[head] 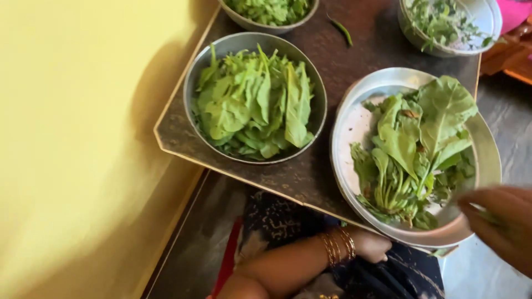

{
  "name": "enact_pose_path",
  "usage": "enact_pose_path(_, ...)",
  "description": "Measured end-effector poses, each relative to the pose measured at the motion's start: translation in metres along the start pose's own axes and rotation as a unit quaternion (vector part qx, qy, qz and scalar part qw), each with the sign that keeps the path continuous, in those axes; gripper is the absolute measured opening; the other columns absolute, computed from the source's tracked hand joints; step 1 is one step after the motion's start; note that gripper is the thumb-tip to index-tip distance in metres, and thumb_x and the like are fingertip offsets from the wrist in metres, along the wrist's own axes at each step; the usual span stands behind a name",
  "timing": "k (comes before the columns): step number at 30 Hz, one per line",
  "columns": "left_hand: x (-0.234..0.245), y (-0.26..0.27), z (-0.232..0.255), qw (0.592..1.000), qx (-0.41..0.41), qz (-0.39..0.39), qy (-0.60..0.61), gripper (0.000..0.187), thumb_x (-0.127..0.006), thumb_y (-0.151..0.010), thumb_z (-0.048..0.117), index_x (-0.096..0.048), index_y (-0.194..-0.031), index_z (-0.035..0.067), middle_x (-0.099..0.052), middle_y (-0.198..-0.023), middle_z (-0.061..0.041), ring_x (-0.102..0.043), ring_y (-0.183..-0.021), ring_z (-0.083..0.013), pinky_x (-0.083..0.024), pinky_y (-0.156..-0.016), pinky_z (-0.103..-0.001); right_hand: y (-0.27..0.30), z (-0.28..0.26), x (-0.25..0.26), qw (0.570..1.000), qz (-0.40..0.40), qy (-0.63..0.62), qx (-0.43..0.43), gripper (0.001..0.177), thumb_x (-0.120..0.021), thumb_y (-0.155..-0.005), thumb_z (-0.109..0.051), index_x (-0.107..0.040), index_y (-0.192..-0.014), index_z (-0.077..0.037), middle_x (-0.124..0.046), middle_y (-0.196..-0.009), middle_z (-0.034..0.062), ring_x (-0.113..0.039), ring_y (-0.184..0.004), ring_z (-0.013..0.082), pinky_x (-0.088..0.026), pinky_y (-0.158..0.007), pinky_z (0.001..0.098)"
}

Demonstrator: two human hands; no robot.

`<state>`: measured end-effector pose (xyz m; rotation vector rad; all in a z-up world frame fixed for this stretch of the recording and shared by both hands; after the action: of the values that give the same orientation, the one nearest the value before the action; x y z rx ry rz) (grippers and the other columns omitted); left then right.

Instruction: Cleaning and picking leafy green vegetables by hand and placing them into bowls.

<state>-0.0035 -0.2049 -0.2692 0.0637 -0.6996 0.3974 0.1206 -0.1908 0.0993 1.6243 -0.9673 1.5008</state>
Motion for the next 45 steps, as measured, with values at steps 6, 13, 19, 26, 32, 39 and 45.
enact_pose_path(6, -0.015, -0.023, -0.004, 0.994, 0.000, -0.054, -0.094, 0.040, -0.068, -0.089, 0.043, -0.079, -0.092, 0.005, -0.077, -0.086, -0.012, -0.075, -0.086, -0.0277, -0.058, -0.086, -0.041, -0.152, -0.254, 0.046, 0.938, 0.049, 0.197, 0.279, 0.007, -0.068, -0.095, -0.020, -0.071, -0.093, -0.015, -0.060, -0.067, 0.0004, -0.060, -0.060, 0.0168, -0.048, -0.061, 0.0390)
enact_pose_path(13, -0.042, -0.061, -0.014, 0.998, -0.026, -0.039, -0.046, 0.033, -0.072, -0.080, 0.039, -0.080, -0.094, 0.010, -0.078, -0.094, -0.010, -0.072, -0.094, -0.0275, -0.054, -0.089, -0.042, -0.253, -0.278, 0.059, 0.990, 0.009, -0.103, 0.092, 0.023, -0.064, -0.097, -0.019, -0.067, -0.119, -0.013, -0.061, -0.075, -0.0002, -0.060, -0.065, 0.0130, -0.050, -0.063, 0.0312)
enact_pose_path(19, -0.056, -0.066, -0.014, 0.997, -0.061, -0.040, 0.005, 0.032, -0.071, -0.080, 0.038, -0.079, -0.091, 0.009, -0.077, -0.088, -0.011, -0.073, -0.089, -0.0258, -0.056, -0.085, -0.041, -0.281, -0.239, 0.004, 0.873, -0.085, -0.451, -0.163, 0.041, -0.059, -0.097, -0.024, -0.056, -0.135, -0.009, -0.060, -0.091, -0.0001, -0.060, -0.080, 0.0140, -0.055, -0.073, 0.0330)
enact_pose_path(26, 0.000, -0.030, 0.011, 0.997, -0.048, -0.024, -0.051, 0.038, -0.070, -0.080, 0.043, -0.079, -0.088, 0.007, -0.077, -0.085, -0.011, -0.073, -0.086, -0.0285, -0.055, -0.085, -0.042, -0.296, -0.242, -0.011, 0.836, -0.059, -0.524, -0.150, 0.053, -0.060, -0.104, -0.033, -0.043, -0.146, -0.005, -0.058, -0.124, 0.0066, -0.058, -0.108, 0.0183, -0.055, -0.088, 0.0315)
enact_pose_path(32, -0.064, -0.073, -0.015, 0.997, -0.055, -0.061, 0.002, 0.036, -0.070, -0.081, 0.041, -0.079, -0.092, 0.008, -0.078, -0.089, -0.011, -0.074, -0.089, -0.0269, -0.056, -0.084, -0.041, -0.260, -0.230, 0.023, 0.976, -0.026, -0.208, -0.066, 0.031, -0.055, -0.105, -0.025, -0.070, -0.129, -0.012, -0.075, -0.108, 0.0129, -0.067, -0.083, 0.0239, -0.055, -0.073, 0.0379)
enact_pose_path(39, -0.021, -0.010, -0.003, 0.995, -0.100, -0.023, 0.000, 0.032, -0.071, -0.081, 0.038, -0.076, -0.091, 0.009, -0.076, -0.087, -0.011, -0.072, -0.087, -0.0273, -0.054, -0.083, -0.042, -0.193, -0.206, 0.014, 0.978, 0.027, -0.201, 0.044, 0.031, -0.063, -0.099, -0.016, -0.068, -0.129, -0.010, -0.076, -0.106, 0.0095, -0.069, -0.092, 0.0183, -0.056, -0.076, 0.0349)
enact_pose_path(45, -0.044, -0.005, 0.002, 0.990, -0.058, -0.090, 0.092, 0.029, -0.066, -0.092, 0.034, -0.071, -0.094, 0.006, -0.073, -0.087, -0.015, -0.069, -0.081, -0.0292, -0.054, -0.081, -0.043, -0.061, -0.031, 0.013, 0.882, 0.115, -0.431, -0.152, 0.030, -0.058, -0.102, -0.004, -0.064, -0.131, -0.001, -0.073, -0.110, 0.0090, -0.070, -0.098, 0.0151, -0.059, -0.087, 0.0300)
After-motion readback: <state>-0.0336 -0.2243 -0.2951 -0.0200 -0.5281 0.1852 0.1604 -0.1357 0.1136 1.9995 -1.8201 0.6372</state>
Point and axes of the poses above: each hand's wrist, its own y-axis away from the middle knuckle, its own x-axis out of the back of the hand, z = x × y, the point moved 10 cm from there along -y, towards the middle knuckle
